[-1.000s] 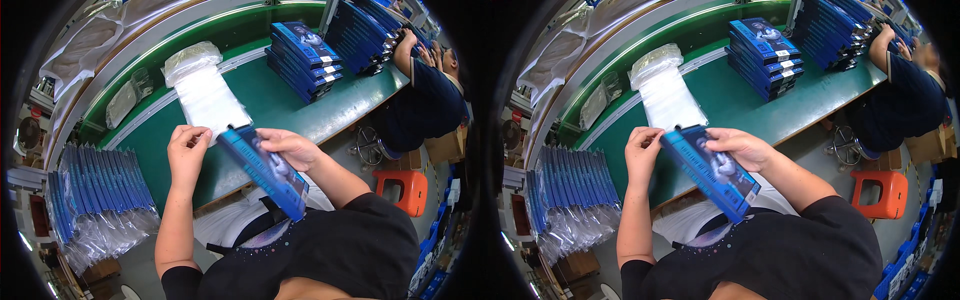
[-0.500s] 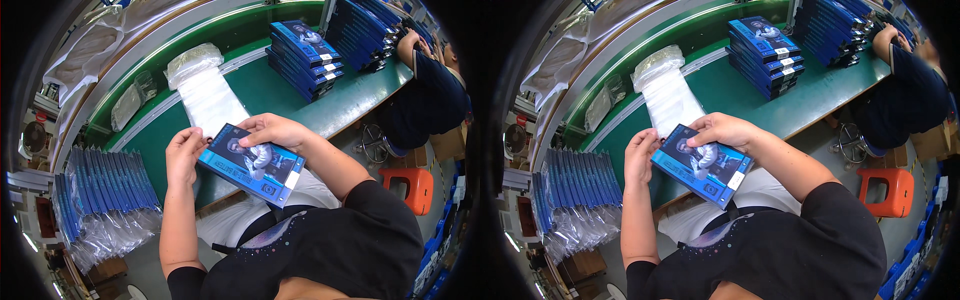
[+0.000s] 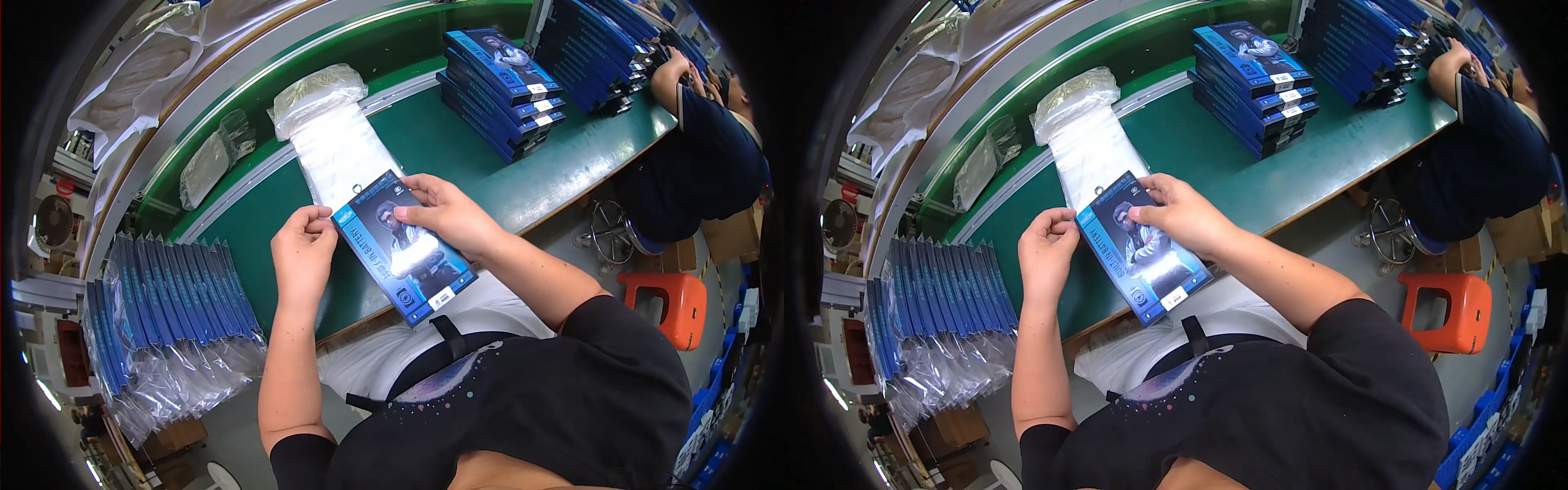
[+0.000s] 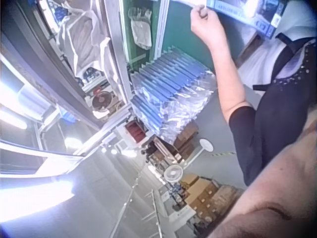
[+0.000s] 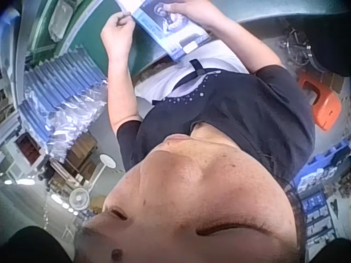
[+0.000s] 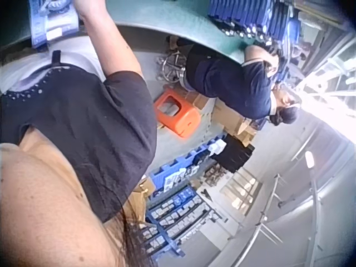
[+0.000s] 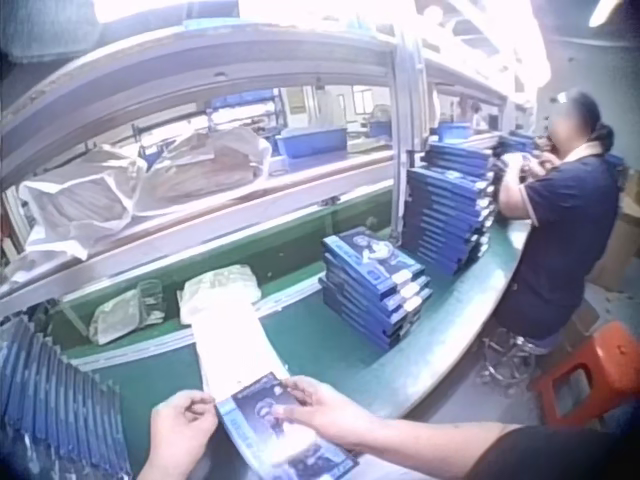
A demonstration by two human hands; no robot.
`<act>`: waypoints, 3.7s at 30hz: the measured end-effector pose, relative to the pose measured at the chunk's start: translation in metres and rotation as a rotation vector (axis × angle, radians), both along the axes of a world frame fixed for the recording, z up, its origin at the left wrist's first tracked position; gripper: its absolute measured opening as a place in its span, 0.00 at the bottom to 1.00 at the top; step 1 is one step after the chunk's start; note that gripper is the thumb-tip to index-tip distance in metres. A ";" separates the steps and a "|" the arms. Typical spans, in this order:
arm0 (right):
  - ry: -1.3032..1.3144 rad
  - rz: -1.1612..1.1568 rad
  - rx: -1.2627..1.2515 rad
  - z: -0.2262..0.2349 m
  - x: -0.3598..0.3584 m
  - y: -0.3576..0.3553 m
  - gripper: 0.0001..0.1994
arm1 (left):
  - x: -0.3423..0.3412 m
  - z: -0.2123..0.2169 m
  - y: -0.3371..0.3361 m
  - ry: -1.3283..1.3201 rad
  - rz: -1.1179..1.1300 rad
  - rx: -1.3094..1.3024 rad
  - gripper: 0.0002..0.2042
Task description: Manually sliding blue boxes inside plastic protective pouches on a factory production conveyor workbench.
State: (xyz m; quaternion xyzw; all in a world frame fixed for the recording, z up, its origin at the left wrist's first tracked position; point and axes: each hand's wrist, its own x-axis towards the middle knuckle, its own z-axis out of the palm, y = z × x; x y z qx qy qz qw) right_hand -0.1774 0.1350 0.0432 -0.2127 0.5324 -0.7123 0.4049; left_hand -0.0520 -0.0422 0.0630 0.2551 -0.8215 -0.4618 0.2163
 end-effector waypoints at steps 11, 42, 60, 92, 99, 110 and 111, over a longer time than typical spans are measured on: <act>-0.146 -0.203 -0.013 -0.004 0.000 -0.005 0.11 | 0.018 -0.013 0.025 0.184 -0.178 -0.543 0.09; 1.387 -0.307 -0.424 0.062 0.028 0.015 0.07 | 0.024 0.024 0.059 0.301 -0.469 1.201 0.27; 0.796 0.002 0.043 0.035 -0.010 0.018 0.06 | 0.091 0.055 0.030 0.195 -0.124 0.947 0.30; 1.755 -0.836 0.375 0.104 -0.137 0.058 0.30 | 0.042 0.024 0.034 0.096 -0.197 -0.954 0.09; 1.314 -0.618 1.116 0.076 -0.174 0.043 0.46 | 0.008 -0.024 0.019 0.000 -0.310 -0.911 0.11; -0.062 0.036 -0.351 0.057 -0.069 0.050 0.33 | 0.006 -0.026 0.028 0.068 -0.179 -0.667 0.06; -0.114 0.043 -0.310 0.048 -0.059 0.051 0.32 | 0.006 -0.027 0.027 0.074 -0.183 -0.674 0.06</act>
